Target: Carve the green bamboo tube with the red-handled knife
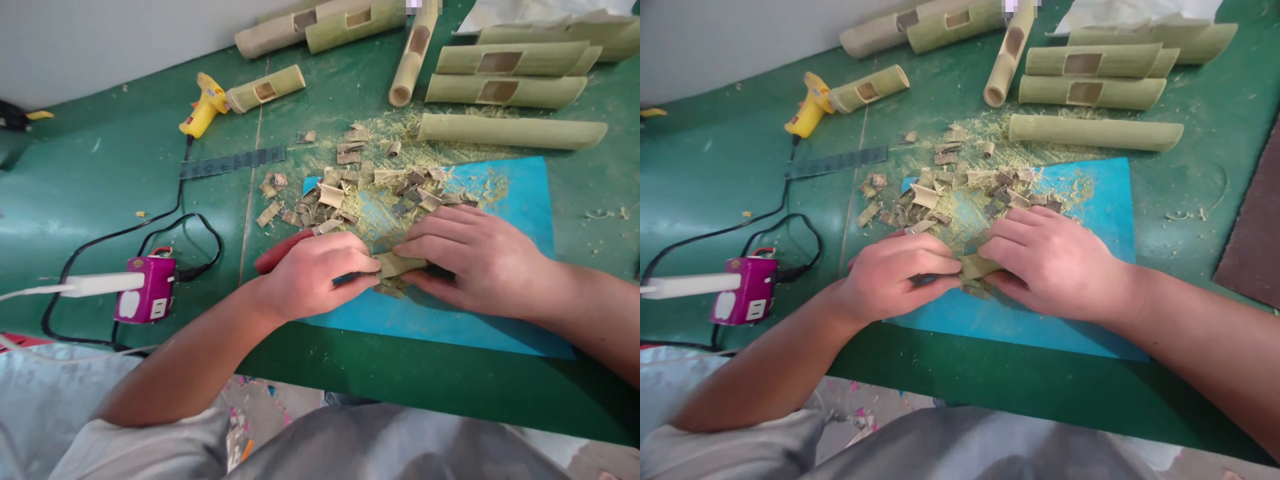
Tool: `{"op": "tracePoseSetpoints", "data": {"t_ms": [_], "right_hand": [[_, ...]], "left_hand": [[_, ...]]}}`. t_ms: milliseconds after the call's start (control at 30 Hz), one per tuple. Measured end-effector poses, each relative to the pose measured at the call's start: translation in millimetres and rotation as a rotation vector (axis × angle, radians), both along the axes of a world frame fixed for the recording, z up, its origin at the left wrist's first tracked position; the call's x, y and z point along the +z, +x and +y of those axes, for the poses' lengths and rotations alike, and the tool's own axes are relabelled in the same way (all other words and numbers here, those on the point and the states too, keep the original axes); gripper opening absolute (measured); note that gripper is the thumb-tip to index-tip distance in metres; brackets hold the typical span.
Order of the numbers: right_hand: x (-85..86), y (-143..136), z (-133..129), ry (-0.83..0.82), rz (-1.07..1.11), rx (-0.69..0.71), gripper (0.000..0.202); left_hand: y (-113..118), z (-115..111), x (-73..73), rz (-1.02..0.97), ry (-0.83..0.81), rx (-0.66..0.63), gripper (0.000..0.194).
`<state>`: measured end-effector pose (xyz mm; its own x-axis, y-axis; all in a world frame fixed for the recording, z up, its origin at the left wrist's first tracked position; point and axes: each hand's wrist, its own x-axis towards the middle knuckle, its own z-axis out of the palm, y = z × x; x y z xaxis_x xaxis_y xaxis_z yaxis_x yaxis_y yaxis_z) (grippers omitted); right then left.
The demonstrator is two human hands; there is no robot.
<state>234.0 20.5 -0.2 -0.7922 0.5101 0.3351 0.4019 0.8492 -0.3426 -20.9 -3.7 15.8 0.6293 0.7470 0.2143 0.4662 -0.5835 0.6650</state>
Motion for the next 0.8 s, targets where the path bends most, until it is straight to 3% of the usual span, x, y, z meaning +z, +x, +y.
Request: {"op": "tracePoseSetpoints", "data": {"t_ms": [200, 800], "right_hand": [[0.9, -0.1, 0.2, 0.016, 0.002, 0.008, 0.02], [-0.1, 0.3, 3.0, -0.066, 0.069, 0.072, 0.016]], "left_hand": [[0.1, -1.7, -3.2, -0.039, 0.212, -0.02, 0.015], [2.1, -1.6, -7.9, -0.032, 0.263, -0.019, 0.007]]}}
